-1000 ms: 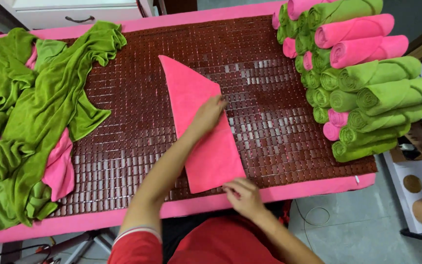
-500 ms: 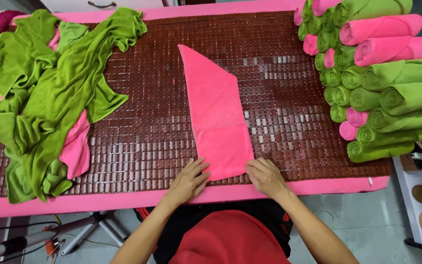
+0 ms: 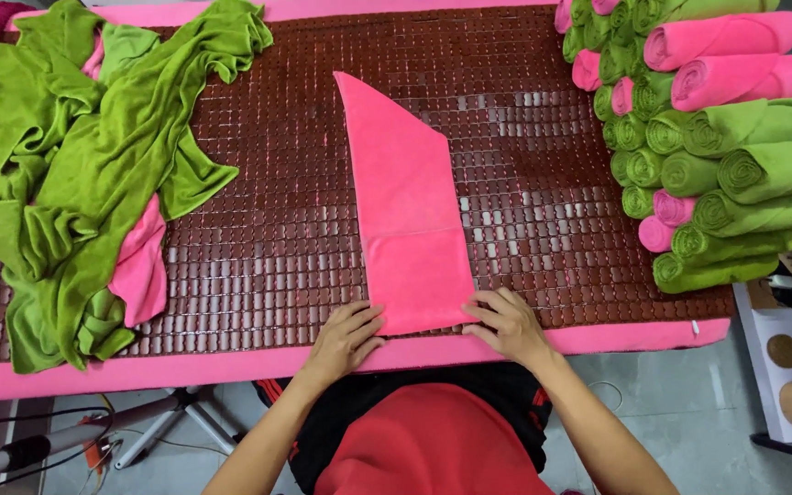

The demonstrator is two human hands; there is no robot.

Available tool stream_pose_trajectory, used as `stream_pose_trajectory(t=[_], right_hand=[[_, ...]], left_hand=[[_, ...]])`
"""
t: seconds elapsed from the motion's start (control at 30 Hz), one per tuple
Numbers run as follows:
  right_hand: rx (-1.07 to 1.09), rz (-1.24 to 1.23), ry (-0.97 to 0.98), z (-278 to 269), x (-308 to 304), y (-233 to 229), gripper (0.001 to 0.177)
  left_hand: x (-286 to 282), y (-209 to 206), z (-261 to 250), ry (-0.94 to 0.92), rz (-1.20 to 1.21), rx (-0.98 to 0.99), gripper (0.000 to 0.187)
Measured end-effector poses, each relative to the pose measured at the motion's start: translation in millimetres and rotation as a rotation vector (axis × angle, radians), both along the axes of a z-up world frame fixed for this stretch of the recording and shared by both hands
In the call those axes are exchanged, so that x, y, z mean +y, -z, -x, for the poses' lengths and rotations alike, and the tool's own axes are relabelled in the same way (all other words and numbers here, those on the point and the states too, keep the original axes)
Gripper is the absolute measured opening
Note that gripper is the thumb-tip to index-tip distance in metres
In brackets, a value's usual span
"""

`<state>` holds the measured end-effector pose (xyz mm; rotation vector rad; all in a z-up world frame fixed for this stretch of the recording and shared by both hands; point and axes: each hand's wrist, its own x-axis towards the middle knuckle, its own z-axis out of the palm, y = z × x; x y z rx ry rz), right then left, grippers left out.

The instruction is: Folding and rolling a pink towel into a decorative shape on a massage table.

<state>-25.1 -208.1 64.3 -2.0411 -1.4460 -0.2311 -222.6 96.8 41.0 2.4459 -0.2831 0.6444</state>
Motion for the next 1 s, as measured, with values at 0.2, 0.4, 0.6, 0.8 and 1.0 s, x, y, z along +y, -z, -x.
stream_pose_trajectory(t=[0.2, 0.4, 0.6, 0.8, 1.0], right_hand=[[0.068, 0.008, -0.018, -8.2, 0.4, 4.7, 0.016], [0.259, -0.018, -0.018, -16.8, 2.8, 5.6, 0.013], [0.473, 0.084, 0.123, -18.2, 24.9, -24.0, 0.014], [0.424, 0.165, 0.252, -22.4, 35.7, 2.8, 0.016], [-0.028, 0.099, 0.104, -15.8, 30.3, 27.5, 0.010]], left_hand=[[-4.9, -5.4, 0.6, -0.082, 0.084, -0.021, 0.018], [-4.4, -5.9, -5.5, -0.128, 0.331, 0.072, 0.011], [0.9, -16.8, -25.1, -0.240, 0.459, 0.348, 0.010], [-1.1, -1.3, -43.0, -0.321, 0.423, 0.576, 0.018], [3.2, 25.0, -32.5, -0.061, 0.011, 0.129, 0.021]])
